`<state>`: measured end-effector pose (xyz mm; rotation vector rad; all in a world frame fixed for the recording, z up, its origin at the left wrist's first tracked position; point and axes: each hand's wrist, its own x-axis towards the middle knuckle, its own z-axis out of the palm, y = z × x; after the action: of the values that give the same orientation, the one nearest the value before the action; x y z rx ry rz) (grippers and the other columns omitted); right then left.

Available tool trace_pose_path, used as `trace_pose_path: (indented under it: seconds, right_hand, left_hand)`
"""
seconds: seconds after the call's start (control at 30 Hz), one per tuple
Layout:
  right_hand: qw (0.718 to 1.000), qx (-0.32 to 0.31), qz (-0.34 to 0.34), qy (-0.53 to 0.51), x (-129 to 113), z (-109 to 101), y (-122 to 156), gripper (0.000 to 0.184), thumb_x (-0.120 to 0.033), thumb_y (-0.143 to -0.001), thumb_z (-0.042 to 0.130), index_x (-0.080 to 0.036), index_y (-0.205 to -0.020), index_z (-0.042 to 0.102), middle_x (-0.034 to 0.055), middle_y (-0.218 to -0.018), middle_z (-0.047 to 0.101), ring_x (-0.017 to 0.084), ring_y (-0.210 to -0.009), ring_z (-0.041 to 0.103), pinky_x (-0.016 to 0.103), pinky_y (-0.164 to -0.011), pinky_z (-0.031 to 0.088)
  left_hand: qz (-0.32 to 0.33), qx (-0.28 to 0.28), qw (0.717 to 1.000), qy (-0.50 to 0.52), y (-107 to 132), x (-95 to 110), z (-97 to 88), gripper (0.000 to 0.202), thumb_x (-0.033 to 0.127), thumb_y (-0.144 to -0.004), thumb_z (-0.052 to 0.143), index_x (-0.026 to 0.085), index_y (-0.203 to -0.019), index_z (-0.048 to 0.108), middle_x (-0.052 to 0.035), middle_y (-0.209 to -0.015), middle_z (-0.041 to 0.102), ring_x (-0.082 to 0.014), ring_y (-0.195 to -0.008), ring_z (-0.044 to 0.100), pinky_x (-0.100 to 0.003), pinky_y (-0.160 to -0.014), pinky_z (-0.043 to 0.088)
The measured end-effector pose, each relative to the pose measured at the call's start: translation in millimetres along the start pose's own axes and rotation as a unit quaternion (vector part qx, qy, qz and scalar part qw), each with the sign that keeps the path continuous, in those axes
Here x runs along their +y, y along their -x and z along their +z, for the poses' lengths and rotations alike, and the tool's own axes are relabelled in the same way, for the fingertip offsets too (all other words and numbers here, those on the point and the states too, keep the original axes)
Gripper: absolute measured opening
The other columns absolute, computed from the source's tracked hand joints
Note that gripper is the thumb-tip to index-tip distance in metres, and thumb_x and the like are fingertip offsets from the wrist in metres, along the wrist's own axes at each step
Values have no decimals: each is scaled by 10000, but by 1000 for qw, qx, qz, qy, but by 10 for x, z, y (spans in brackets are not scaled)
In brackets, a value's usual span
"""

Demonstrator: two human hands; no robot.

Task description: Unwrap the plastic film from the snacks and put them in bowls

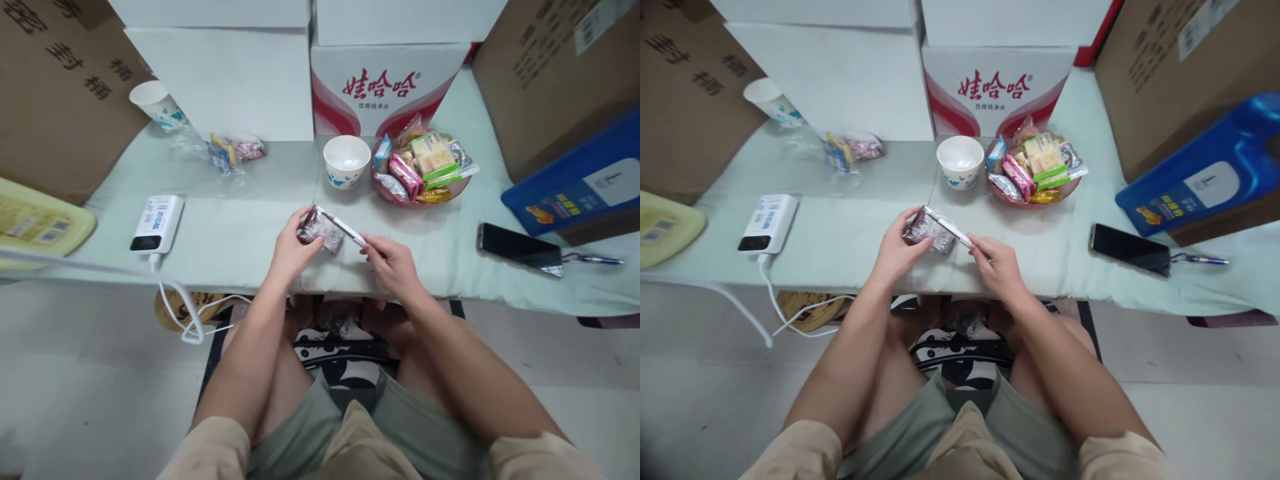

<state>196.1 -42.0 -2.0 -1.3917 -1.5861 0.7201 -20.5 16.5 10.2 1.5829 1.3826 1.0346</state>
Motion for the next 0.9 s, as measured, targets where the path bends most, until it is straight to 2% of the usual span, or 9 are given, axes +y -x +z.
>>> trace_pose_path:
  seconds: [0.17,0.27,0.43,0.53,0.63,0.7,0.77,0.83,0.9]
  right_hand:
    - [997,-31,-46,62,-22,117,-41,311,-299,-954,524,-250,-1132,774,63,-999,781,203,-881,719,325,-800,558]
    - [993,-48,-39,99,5,19,-19,321,-309,-952,507,-254,-1110,781,67,-1007,780,220,-905,719,342,-818,553]
    - [986,-24,25,165,136,-266,-12,323,-349,-908,504,-243,-1026,786,66,-949,782,240,-839,700,373,-788,537]
    - [964,46,69,251,234,-389,-79,301,-322,-860,524,-213,-1015,757,99,-950,766,266,-844,670,405,-796,518]
    - [943,93,72,311,260,-403,-152,291,-262,-832,516,-191,-1023,723,138,-1064,740,315,-1011,647,464,-895,492]
    - [949,98,43,297,236,-355,-176,304,-249,-838,502,-179,-1054,705,150,-1131,722,325,-1102,627,492,-972,467]
    - [970,73,8,232,199,-276,-172,347,-270,-858,491,-169,-1134,676,153,-1190,709,306,-1142,626,483,-1013,465]
    - [988,25,-19,149,163,-189,-146,414,-304,-882,484,-167,-1246,626,152,-1255,690,282,-1167,631,465,-1030,476]
    - [994,-12,-38,99,129,-113,-111,473,-354,-899,496,-192,-1337,569,145,-1329,655,278,-1221,607,474,-1051,470]
  left_hand:
    - [0,-4,998,58,-2,23,11,634,212,-705,734,191,-1321,582,-88,-1178,693,-207,-983,680,-349,-895,574]
    - [-36,46,989,133,-28,0,-75,655,234,-683,767,207,-1313,590,-99,-1249,671,-225,-1065,673,-339,-908,582]
    - [-128,89,964,215,-67,-61,-261,637,250,-700,756,257,-1316,594,-90,-1186,672,-204,-966,700,-291,-761,616]
    - [-149,38,964,216,-18,-7,-210,600,236,-680,771,251,-1265,640,-88,-1160,683,-195,-882,702,-290,-678,618]
    - [-158,-63,966,193,39,86,-45,545,302,-678,800,238,-1206,679,-74,-1048,711,-186,-778,686,-293,-602,599]
    - [-172,-114,960,189,42,127,63,509,467,-739,762,224,-1178,678,-67,-951,715,-188,-725,680,-310,-597,591]
    - [-194,-128,948,217,11,138,133,589,665,-819,609,214,-1195,646,-90,-947,715,-214,-746,699,-341,-631,594]
    - [-193,-104,941,259,-39,127,160,671,755,-869,435,218,-1235,602,-135,-1085,704,-250,-889,721,-365,-713,599]
    - [-161,-49,946,278,-80,107,157,616,719,-888,432,233,-1238,579,-145,-1256,646,-256,-1065,691,-357,-805,589]
